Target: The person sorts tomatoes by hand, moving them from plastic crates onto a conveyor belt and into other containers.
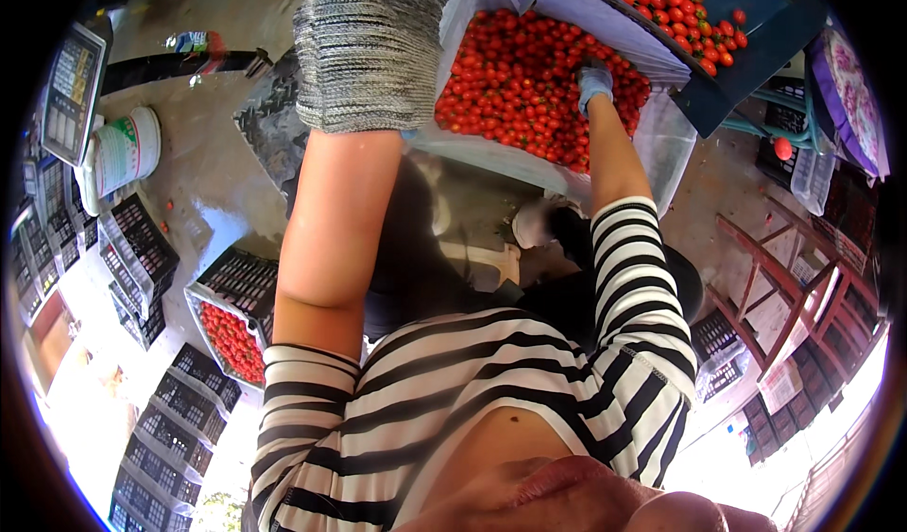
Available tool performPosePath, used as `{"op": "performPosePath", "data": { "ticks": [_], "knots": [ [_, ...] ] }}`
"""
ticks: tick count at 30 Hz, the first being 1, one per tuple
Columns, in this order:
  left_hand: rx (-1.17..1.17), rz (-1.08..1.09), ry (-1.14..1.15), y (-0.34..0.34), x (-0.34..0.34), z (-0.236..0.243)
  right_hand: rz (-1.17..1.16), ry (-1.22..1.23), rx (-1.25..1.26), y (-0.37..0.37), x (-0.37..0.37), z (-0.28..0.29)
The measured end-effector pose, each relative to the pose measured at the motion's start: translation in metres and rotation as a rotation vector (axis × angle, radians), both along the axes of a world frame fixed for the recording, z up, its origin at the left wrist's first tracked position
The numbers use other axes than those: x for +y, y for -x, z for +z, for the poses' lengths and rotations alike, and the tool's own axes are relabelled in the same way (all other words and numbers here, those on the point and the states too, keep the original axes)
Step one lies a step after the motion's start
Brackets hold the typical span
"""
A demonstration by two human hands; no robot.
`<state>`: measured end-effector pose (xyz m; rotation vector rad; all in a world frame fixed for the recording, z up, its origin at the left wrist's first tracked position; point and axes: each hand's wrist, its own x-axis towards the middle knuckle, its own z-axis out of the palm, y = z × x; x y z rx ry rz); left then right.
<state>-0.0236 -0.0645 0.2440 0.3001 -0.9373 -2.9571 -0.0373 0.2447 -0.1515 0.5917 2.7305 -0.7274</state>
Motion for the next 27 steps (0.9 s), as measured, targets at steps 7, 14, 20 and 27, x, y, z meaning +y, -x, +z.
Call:
{"op": "performPosePath", "data": {
  "ticks": [7, 14, 20, 27],
  "knots": [
    [-0.003, -0.009, -0.093, 0.002, -0.004, -0.008, -0.469, 0.413, 0.094, -0.002, -0.042, 0.011],
    [0.019, -0.036, -0.19, 0.002, -0.009, -0.009, -0.032, -0.069, -0.259, -0.054, -0.04, 0.008],
    [-0.008, -0.016, -0.113, 0.001, -0.003, -0.003, 0.267, -0.091, -0.572, -0.039, -0.032, 0.013],
    [-0.053, -0.04, -0.118, 0.004, -0.004, -0.002, -0.024, 0.049, -0.244, -0.033, -0.023, -0.001]
  ]
}}
